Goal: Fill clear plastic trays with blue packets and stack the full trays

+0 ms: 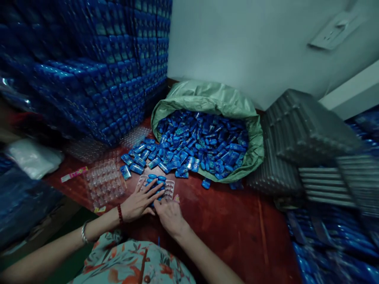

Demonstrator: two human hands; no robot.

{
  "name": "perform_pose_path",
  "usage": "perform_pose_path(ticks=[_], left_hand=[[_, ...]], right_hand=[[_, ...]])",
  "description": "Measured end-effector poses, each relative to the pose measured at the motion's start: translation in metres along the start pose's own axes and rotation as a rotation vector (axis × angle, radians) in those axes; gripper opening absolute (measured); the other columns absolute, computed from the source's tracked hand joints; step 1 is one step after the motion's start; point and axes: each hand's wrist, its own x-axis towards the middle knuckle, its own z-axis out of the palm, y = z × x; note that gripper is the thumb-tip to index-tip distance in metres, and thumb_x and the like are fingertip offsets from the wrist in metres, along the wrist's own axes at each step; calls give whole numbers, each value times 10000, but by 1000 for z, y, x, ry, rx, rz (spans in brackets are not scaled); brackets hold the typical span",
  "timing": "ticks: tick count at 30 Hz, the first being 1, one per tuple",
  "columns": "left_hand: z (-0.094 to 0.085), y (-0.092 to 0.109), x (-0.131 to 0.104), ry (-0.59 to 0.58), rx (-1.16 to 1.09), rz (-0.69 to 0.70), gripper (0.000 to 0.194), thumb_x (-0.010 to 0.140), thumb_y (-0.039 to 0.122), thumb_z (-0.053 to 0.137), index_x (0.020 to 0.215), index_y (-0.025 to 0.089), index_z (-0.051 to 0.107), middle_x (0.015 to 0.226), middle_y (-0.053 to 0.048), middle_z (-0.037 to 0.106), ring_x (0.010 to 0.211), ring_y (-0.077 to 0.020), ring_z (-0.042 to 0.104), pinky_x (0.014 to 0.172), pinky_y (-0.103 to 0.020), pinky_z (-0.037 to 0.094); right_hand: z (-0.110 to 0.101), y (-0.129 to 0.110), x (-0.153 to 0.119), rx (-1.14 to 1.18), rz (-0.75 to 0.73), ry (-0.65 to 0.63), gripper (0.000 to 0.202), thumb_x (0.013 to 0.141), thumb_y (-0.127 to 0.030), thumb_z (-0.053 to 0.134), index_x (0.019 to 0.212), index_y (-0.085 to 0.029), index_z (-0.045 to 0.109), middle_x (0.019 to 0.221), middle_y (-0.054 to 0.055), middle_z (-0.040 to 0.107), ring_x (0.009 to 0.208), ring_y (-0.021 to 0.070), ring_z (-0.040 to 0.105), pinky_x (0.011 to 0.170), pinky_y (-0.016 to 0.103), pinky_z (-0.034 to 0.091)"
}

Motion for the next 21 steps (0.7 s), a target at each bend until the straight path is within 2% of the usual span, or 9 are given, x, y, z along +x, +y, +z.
perform_pose_path(ticks=[2, 5, 8, 11, 13, 15, 17, 19, 21], left_hand=[[4, 0, 0, 14, -17, -3, 667, 861, 563, 386, 1430, 269, 199, 1486, -58, 265, 1387, -283, 107, 1092, -538, 9], [6, 1, 0, 58, -40, -38, 563, 892, 448, 433, 1409, 323, 247, 1474, -42, 296, 1379, -271, 160, 1096, -526, 87], [6, 8, 1, 98, -60, -60, 531, 899, 397, 448, 1397, 344, 271, 1460, -33, 327, 1372, -259, 192, 1098, -502, 128], [2, 18, 1, 91, -90, -40, 533, 902, 420, 431, 1401, 351, 255, 1457, -27, 332, 1368, -262, 200, 1096, -512, 113], [0, 22, 0, 72, -129, -17, 569, 889, 484, 418, 1409, 341, 237, 1456, -37, 334, 1364, -269, 206, 1093, -512, 120], [-1, 18, 1, 79, -185, -23, 578, 885, 514, 396, 1409, 322, 246, 1437, -51, 363, 1343, -263, 251, 1082, -486, 176], [-2, 3, 6, 150, -243, -146, 476, 921, 444, 352, 1373, 295, 334, 1381, -67, 429, 1279, -234, 349, 1043, -437, 270], [-3, -20, 17, 236, -255, -384, 369, 940, 328, 325, 1266, 241, 477, 1269, -93, 507, 1164, -219, 449, 964, -400, 357], [-6, -46, 33, 221, -188, -607, 310, 914, 288, 378, 1130, 174, 567, 1152, -128, 546, 1065, -245, 487, 888, -408, 393]], right_hand=[[-1, 9, 1, 43, -7, -2, 159, 886, -219, 475, 979, -177, 596, 931, 120, 667, 772, 207, 651, 710, 334, 476], [-2, 38, 5, 255, -123, 37, 164, 854, -342, 535, 868, -209, 630, 843, 42, 676, 721, 163, 635, 637, 242, 449], [-2, 76, 21, 414, -15, 277, 183, 876, -316, 480, 876, -220, 636, 819, 11, 645, 753, 146, 605, 657, 230, 440], [-1, 106, 47, 338, 152, 449, 297, 852, -225, 484, 1137, -217, 565, 1062, 65, 570, 961, 186, 554, 771, 291, 451], [0, 115, 64, 229, 148, 418, 453, 809, -182, 538, 1256, -227, 485, 1156, 85, 507, 1040, 213, 508, 813, 323, 448], [2, 118, 75, 126, 126, 374, 501, 791, -164, 569, 1278, -230, 471, 1150, 90, 497, 1029, 226, 493, 820, 335, 442], [5, 117, 80, 53, 123, 360, 452, 812, -170, 556, 1256, -232, 497, 1098, 87, 516, 984, 225, 491, 806, 330, 434], [9, 114, 81, 20, 139, 378, 371, 851, -200, 513, 1220, -230, 527, 1037, 85, 535, 955, 223, 487, 790, 326, 427], [13, 111, 77, 32, 154, 413, 293, 887, -236, 458, 1160, -206, 562, 1010, 93, 549, 951, 228, 485, 781, 331, 421]])
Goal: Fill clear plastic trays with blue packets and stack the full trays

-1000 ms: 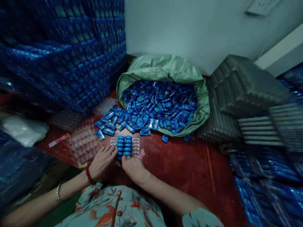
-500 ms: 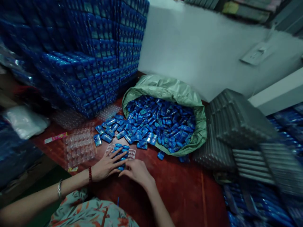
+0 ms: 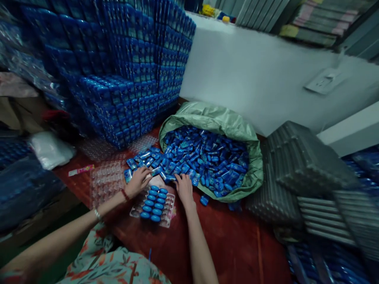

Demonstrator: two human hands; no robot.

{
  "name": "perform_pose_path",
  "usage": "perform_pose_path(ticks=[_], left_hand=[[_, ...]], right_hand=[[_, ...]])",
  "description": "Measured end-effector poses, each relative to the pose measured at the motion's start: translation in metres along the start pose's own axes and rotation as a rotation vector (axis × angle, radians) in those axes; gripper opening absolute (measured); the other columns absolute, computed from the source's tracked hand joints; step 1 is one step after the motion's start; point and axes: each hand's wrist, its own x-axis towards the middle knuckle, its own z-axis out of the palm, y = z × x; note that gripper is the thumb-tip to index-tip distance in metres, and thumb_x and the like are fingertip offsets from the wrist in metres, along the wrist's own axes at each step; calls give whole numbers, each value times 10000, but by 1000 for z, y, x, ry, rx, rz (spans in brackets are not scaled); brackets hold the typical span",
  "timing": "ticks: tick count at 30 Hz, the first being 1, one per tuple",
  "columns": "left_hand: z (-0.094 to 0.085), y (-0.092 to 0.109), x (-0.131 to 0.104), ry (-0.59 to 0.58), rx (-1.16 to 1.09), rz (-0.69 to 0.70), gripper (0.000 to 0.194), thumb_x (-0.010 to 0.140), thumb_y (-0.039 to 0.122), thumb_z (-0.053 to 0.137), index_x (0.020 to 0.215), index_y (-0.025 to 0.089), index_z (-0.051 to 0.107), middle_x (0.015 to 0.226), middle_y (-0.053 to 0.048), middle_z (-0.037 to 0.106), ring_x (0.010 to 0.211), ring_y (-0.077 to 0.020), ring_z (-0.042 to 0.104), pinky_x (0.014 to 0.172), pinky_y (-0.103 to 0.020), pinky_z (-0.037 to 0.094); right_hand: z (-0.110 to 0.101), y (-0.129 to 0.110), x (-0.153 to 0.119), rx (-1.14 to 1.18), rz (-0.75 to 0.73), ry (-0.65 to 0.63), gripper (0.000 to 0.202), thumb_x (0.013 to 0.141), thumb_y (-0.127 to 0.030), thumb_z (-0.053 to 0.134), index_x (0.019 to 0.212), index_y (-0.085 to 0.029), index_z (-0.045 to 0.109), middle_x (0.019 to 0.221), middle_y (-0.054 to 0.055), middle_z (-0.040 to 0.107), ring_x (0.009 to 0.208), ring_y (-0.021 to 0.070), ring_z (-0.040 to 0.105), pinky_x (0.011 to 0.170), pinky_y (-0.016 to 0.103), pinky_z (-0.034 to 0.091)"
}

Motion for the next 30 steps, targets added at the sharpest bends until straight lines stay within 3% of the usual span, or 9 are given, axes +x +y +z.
perform_pose_path(ticks=[4, 8, 10, 12, 15, 17, 20, 26, 30], left_hand=[[3, -6, 51, -165, 210, -102, 335, 831, 360, 530, 1067, 126, 572, 1131, -183, 537, 1093, -328, 447, 879, -462, 362], [15, 0, 78, -294, 202, -85, 380, 754, 273, 623, 1085, 104, 544, 1044, -184, 587, 1014, -316, 531, 854, -417, 387], [20, 2, 84, -350, 187, -83, 372, 771, 208, 573, 1127, 111, 521, 1004, -171, 605, 933, -291, 582, 801, -386, 416], [22, 1, 83, -381, 170, -76, 377, 797, 158, 496, 1174, 146, 495, 1017, -157, 607, 896, -271, 606, 762, -363, 432], [16, -6, 75, -393, 136, -59, 380, 806, 182, 480, 1186, 190, 481, 1042, -135, 606, 893, -267, 615, 737, -346, 444], [8, -12, 68, -379, 106, -53, 372, 807, 237, 495, 1176, 193, 472, 1043, -121, 611, 902, -264, 613, 727, -331, 448], [-1, -21, 56, -348, 64, -61, 389, 816, 266, 477, 1190, 167, 438, 962, -96, 631, 870, -238, 615, 708, -298, 448], [0, -35, 37, -137, -307, -19, 402, 801, 250, 467, 1189, 156, 507, 963, -58, 627, 788, -168, 575, 724, -264, 446], [-1, -43, 18, -103, -616, -217, 394, 819, 402, 468, 1097, 143, 573, 724, 1, 583, 551, -111, 483, 557, -226, 422]], right_hand=[[-4, -2, -18, 231, 84, 80, 262, 914, -279, 389, 1033, -162, 590, 993, 99, 586, 941, 222, 520, 803, 349, 411], [-12, -3, -46, 756, 308, 87, 364, 883, -407, 420, 1158, -190, 517, 789, 13, 607, 649, 159, 570, 638, 291, 453], [-13, -5, -61, 1012, 441, 30, 498, 842, -460, 466, 1260, -191, 451, 645, -41, 562, 459, 117, 496, 478, 241, 409], [-12, -7, -74, 1204, 544, -48, 540, 802, -499, 506, 1221, -161, 505, 553, -60, 519, 375, 89, 432, 389, 207, 326], [-7, -10, -91, 1404, 608, -130, 480, 741, -499, 593, 1057, -137, 602, 582, -28, 566, 432, 88, 488, 408, 195, 334], [-5, -12, -98, 1495, 585, -171, 501, 671, -421, 692, 1082, -160, 578, 678, -17, 612, 521, 97, 539, 481, 204, 399], [-1, -15, -99, 1494, 549, -164, 567, 604, -329, 752, 1109, -180, 541, 701, -34, 616, 547, 99, 553, 523, 212, 429], [7, -24, -75, 1275, 491, -12, 329, 828, -472, 483, 968, -179, 538, 546, -49, 554, 417, 114, 507, 410, 212, 346], [12, -22, -65, 983, 407, 77, 294, 844, -461, 466, 907, -189, 561, 615, -31, 580, 519, 127, 528, 535, 235, 402]])
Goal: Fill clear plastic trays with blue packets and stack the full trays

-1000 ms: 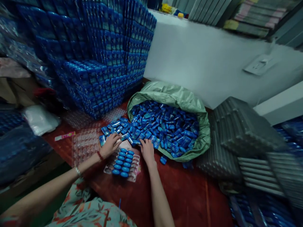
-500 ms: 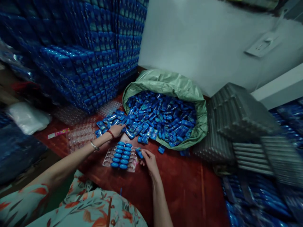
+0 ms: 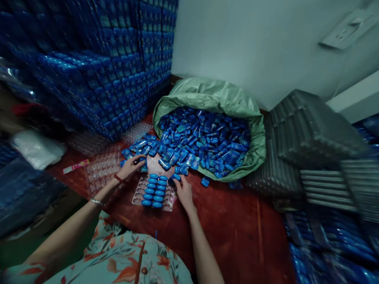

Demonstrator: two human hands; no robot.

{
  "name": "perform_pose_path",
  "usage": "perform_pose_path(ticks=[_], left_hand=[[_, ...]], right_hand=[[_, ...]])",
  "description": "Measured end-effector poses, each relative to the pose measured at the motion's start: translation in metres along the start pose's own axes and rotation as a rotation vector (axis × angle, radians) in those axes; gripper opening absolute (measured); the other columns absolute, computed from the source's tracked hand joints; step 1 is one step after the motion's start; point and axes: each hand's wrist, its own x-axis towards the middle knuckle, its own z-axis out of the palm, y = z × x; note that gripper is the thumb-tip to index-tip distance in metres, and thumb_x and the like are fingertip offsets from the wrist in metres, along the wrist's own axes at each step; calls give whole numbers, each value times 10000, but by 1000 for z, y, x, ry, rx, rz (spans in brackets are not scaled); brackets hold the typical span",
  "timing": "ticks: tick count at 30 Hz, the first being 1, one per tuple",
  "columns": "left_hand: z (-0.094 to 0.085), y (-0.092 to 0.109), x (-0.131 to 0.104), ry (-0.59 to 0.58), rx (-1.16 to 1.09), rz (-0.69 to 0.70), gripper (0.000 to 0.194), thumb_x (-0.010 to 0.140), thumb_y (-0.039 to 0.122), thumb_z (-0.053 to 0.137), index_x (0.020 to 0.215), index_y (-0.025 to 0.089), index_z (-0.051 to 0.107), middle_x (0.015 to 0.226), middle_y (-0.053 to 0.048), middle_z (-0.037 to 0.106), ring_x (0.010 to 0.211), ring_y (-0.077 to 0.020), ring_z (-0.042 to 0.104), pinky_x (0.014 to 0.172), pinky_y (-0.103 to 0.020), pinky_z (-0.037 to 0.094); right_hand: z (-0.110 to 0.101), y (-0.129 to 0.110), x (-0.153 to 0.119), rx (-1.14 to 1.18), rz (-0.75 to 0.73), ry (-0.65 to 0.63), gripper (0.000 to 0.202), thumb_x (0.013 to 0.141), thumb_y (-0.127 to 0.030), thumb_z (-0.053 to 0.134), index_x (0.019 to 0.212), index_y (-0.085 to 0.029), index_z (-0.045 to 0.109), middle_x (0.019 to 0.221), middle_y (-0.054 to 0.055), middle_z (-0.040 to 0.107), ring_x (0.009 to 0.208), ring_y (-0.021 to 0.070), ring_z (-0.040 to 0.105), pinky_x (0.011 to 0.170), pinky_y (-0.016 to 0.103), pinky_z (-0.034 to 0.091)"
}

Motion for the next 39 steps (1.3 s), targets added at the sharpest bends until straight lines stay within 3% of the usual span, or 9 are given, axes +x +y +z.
perform_pose_path(ticks=[4, 8, 13, 16, 22, 27, 31, 35, 39], left_hand=[[-9, -15, -25, -54, -156, -56, 475, 790, 460, 517, 1137, 136, 540, 748, -3, 591, 642, -141, 550, 615, -252, 465], [-11, -27, -41, -52, 9, 1, 383, 775, 366, 553, 1103, 167, 562, 908, -47, 636, 862, -208, 595, 812, -351, 468], [-4, -20, -34, -18, 250, 188, 187, 811, 243, 509, 951, 157, 600, 975, -82, 574, 874, -192, 575, 811, -336, 472], [-9, -13, -21, -27, 285, 275, 174, 842, 221, 465, 953, 152, 581, 1034, -93, 543, 928, -193, 564, 827, -332, 472], [-25, -2, -19, -206, 421, 363, 176, 860, 158, 461, 1008, 148, 556, 1008, -92, 563, 890, -181, 581, 785, -304, 479], [-11, 23, -30, -317, 863, 364, 240, 841, 56, 432, 1046, 107, 547, 1049, -136, 544, 923, -216, 549, 789, -337, 473], [0, 46, -25, -451, 1075, 428, 216, 851, 45, 402, 962, 84, 584, 1027, -153, 562, 889, -231, 553, 780, -361, 471], [5, 59, -16, -557, 1150, 518, 196, 871, 87, 412, 892, 81, 607, 920, -143, 583, 819, -217, 561, 744, -350, 470], [-1, 55, -9, -559, 1146, 536, 179, 858, 66, 420, 880, 104, 593, 923, -120, 581, 832, -197, 553, 722, -310, 463]], right_hand=[[-7, 9, -2, -182, -127, 30, 253, 857, -415, 460, 864, -187, 569, 796, 18, 620, 733, 160, 563, 707, 262, 419], [-15, 3, -6, -402, -204, -92, 209, 892, -329, 401, 821, -189, 538, 796, 32, 582, 761, 166, 534, 714, 257, 397], [-20, -35, 0, -857, -209, -285, 148, 898, -233, 411, 837, -189, 538, 831, 54, 587, 799, 181, 514, 694, 268, 344], [-20, -53, 4, -1009, -222, -367, 138, 897, -199, 413, 877, -183, 549, 880, 75, 609, 885, 199, 513, 750, 296, 319], [-18, -58, 3, -1074, -193, -406, 163, 912, -205, 392, 952, -178, 548, 918, 86, 635, 933, 217, 513, 757, 309, 300], [-16, -58, 1, -1106, -188, -413, 199, 922, -223, 370, 1002, -173, 546, 945, 98, 643, 955, 233, 519, 757, 318, 306], [-15, -59, 3, -1125, -204, -411, 239, 924, -201, 334, 1032, -169, 545, 970, 112, 650, 1004, 244, 507, 785, 333, 305], [-13, -58, 4, -1130, -209, -410, 259, 917, -193, 330, 1076, -162, 531, 1031, 125, 643, 1048, 249, 492, 805, 343, 304], [-13, -53, 4, -1105, -194, -404, 258, 912, -185, 331, 1094, -180, 514, 1057, 104, 642, 1031, 243, 502, 813, 344, 306]])
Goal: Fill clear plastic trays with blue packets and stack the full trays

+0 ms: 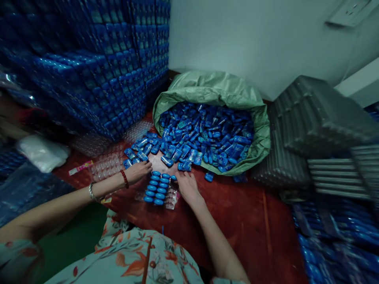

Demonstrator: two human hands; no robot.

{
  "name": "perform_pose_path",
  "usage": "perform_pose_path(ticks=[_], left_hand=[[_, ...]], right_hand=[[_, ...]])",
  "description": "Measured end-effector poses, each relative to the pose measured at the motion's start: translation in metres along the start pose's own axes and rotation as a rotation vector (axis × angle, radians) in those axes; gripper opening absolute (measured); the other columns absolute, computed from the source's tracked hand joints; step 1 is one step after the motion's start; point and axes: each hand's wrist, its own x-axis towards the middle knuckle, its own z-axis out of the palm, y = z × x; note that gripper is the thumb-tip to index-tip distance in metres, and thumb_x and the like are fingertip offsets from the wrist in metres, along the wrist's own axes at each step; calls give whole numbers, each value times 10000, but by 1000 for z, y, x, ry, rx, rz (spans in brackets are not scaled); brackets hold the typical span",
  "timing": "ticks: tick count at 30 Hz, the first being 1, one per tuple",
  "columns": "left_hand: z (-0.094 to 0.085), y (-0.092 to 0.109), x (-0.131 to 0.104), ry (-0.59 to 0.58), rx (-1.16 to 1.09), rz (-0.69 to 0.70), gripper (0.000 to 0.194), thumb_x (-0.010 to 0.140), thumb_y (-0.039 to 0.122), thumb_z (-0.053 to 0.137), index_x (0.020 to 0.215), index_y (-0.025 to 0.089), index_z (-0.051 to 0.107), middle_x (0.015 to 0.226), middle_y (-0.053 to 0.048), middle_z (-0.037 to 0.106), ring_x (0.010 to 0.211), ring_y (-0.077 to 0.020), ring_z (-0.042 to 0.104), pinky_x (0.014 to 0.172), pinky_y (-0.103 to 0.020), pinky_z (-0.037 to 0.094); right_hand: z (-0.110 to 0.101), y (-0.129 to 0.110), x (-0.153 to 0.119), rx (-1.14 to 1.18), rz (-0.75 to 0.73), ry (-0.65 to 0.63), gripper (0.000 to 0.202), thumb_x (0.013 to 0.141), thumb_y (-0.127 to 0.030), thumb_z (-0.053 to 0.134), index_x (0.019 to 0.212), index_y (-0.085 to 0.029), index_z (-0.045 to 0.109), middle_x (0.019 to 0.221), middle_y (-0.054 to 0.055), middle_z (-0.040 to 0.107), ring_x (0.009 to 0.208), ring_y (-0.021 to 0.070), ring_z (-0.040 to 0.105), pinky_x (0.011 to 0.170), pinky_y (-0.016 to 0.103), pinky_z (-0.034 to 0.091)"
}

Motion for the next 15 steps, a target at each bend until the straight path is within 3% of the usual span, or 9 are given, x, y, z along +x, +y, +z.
perform_pose_path(ticks=[7, 15], left_hand=[[16, -19, -11, 25, -218, -13, 226, 805, 31, 408, 970, 130, 526, 999, -95, 561, 857, -179, 560, 734, -275, 459], [10, -9, -7, 14, -284, -10, 245, 804, 6, 353, 933, 114, 531, 987, -126, 570, 855, -210, 578, 731, -298, 455]], right_hand=[[-3, 0, 1, -12, -3, -45, 247, 925, -210, 334, 1095, -175, 510, 1012, 118, 639, 982, 246, 532, 788, 338, 321], [1, 0, 0, -6, 9, -34, 269, 930, -196, 316, 1132, -177, 493, 1001, 121, 639, 1006, 242, 534, 791, 337, 328]])
